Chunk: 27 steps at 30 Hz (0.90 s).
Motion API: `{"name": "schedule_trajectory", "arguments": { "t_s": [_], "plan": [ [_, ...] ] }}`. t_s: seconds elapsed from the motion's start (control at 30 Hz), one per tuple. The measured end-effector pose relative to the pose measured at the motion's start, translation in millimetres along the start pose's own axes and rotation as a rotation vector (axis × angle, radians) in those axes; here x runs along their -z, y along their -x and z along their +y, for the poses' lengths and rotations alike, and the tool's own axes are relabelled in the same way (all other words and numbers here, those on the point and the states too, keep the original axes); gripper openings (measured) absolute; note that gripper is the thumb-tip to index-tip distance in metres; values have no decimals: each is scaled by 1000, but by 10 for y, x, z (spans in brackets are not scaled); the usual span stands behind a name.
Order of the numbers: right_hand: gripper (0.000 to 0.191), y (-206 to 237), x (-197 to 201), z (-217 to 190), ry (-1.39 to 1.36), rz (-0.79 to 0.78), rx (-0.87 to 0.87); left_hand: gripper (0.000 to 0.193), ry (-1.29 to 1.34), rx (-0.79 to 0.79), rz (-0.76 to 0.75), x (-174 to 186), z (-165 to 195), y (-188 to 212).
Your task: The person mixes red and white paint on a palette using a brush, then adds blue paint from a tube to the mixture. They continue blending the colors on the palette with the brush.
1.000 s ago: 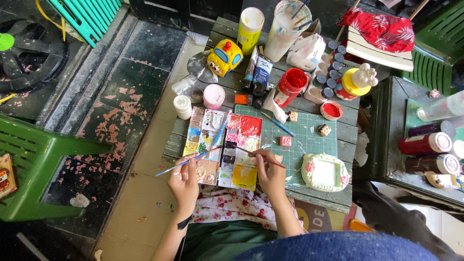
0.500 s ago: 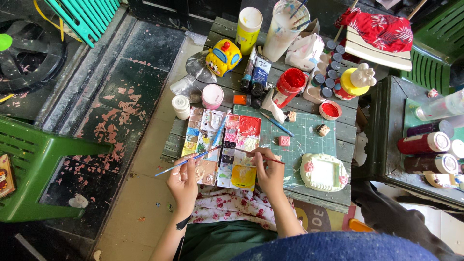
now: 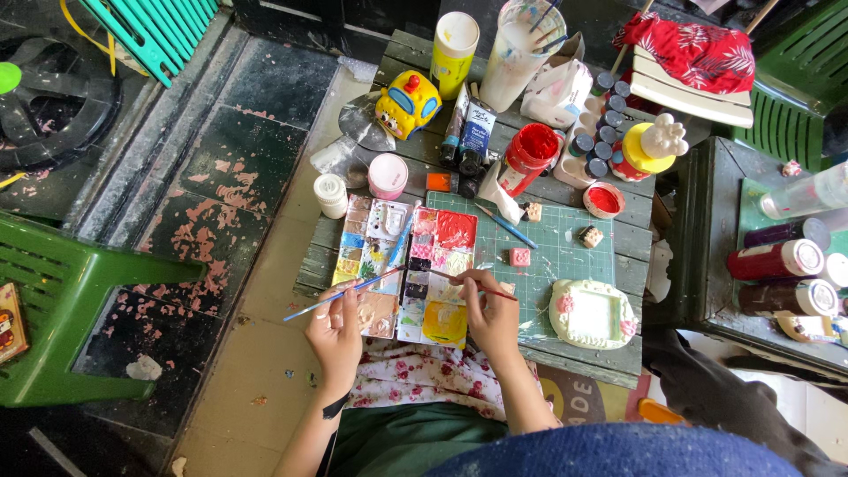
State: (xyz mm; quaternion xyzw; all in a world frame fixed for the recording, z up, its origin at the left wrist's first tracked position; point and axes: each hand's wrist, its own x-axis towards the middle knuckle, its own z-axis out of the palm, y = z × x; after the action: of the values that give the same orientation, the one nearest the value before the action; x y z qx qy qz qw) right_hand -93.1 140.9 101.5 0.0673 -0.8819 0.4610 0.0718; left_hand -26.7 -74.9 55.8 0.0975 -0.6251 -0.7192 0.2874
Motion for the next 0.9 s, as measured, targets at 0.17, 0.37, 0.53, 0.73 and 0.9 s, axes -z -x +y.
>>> {"name": "schedule_trajectory", "arguments": {
  "t_s": [0.17,0.37,0.53,0.73,0.9],
  "plan": [
    [11,13,-48,-68,3,0,91,18,-20,-13,5,88,-12,-22],
    [10,-27,-73,-126,-44,-17,102,18,-9,4,5,156,-14,-48],
    [10,-28,-77,-185,70,-54,-24,18,10,7,12,151,-28,-75],
    [10,-3,-103,-250,55,-18,94,19,-56,18,17,210,-6,-63],
    [10,-9,-127,-250,-40,-26,109,23,-5,-10,25,225,8,-74]
  ]
}}
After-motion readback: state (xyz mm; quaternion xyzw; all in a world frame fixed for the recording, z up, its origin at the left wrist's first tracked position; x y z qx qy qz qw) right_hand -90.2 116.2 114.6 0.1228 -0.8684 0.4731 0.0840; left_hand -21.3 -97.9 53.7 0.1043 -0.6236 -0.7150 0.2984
